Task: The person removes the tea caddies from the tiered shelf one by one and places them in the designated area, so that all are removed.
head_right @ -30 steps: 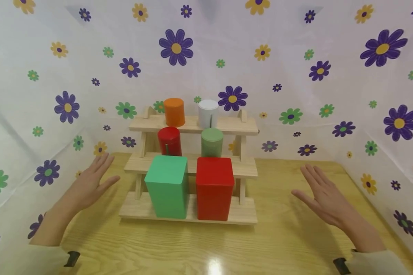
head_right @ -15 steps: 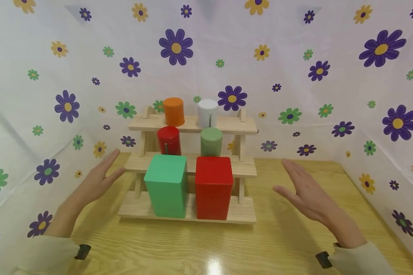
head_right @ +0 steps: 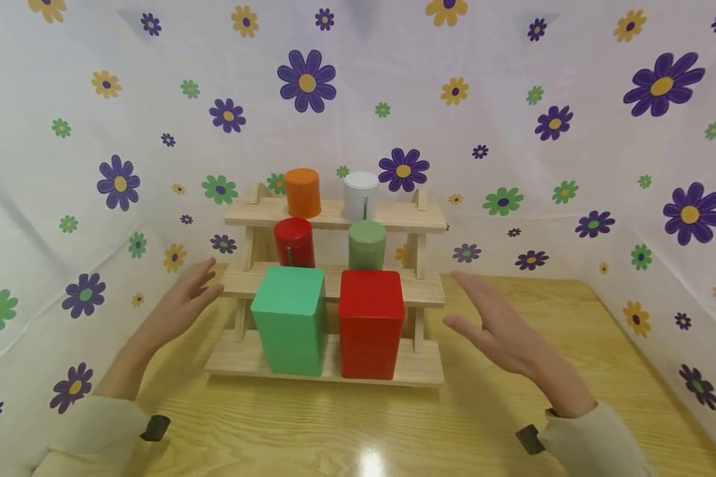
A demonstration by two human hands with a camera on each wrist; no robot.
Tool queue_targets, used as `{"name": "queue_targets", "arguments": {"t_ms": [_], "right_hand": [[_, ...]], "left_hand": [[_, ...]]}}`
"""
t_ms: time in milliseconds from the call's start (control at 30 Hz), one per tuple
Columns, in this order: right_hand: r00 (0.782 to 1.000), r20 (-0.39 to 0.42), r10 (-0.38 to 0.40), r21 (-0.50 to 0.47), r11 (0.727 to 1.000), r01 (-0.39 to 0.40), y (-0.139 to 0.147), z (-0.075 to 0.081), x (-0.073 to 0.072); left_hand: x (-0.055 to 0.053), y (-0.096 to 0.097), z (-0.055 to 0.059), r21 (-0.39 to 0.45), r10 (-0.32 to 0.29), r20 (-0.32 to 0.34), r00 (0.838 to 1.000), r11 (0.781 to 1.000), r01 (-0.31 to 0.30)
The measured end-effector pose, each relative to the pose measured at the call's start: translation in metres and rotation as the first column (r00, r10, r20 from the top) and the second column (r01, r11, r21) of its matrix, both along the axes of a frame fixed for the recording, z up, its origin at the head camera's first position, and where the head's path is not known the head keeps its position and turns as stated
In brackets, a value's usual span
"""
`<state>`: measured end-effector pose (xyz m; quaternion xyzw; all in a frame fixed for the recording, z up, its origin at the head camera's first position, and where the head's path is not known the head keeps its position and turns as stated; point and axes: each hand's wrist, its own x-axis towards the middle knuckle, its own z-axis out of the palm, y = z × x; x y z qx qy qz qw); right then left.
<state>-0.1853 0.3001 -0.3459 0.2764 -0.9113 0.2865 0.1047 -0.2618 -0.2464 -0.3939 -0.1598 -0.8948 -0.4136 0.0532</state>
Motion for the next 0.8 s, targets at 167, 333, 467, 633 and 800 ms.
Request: {"name": "queue_targets", "arguments": {"t_ms": [167, 333, 467, 633, 800], "right_hand": [[0.999, -0.007, 0.033, -0.034, 0.999, -0.033, -0.011, -0.002, -0.002], [0.998, 0.014, 0.065, -0.074, 0.995, -0.064, -0.023, -0.004, -0.006], [0.996, 0.036, 0.085, -0.101, 0.992, -0.081, -0.033, -0.003, -0.008], [0.994, 0.054, 0.098, -0.119, 0.989, -0.091, -0.044, 0.0, -0.01], [0.99, 0.081, 0.116, -0.139, 0.985, -0.104, -0.052, 0.003, -0.012]], "left_hand": [[-0.002, 0.006, -0.001, 0.031, -0.014, 0.029, 0.999, 0.999, 0.013], [-0.003, 0.011, -0.003, 0.051, -0.009, 0.056, 0.998, 0.999, 0.006], [-0.005, 0.017, -0.002, 0.088, -0.018, 0.062, 0.998, 0.996, 0.012], [-0.007, 0.023, -0.001, 0.112, -0.033, 0.061, 0.998, 0.993, 0.026], [-0.009, 0.027, -0.001, 0.097, -0.026, 0.045, 0.999, 0.995, 0.021]]}}
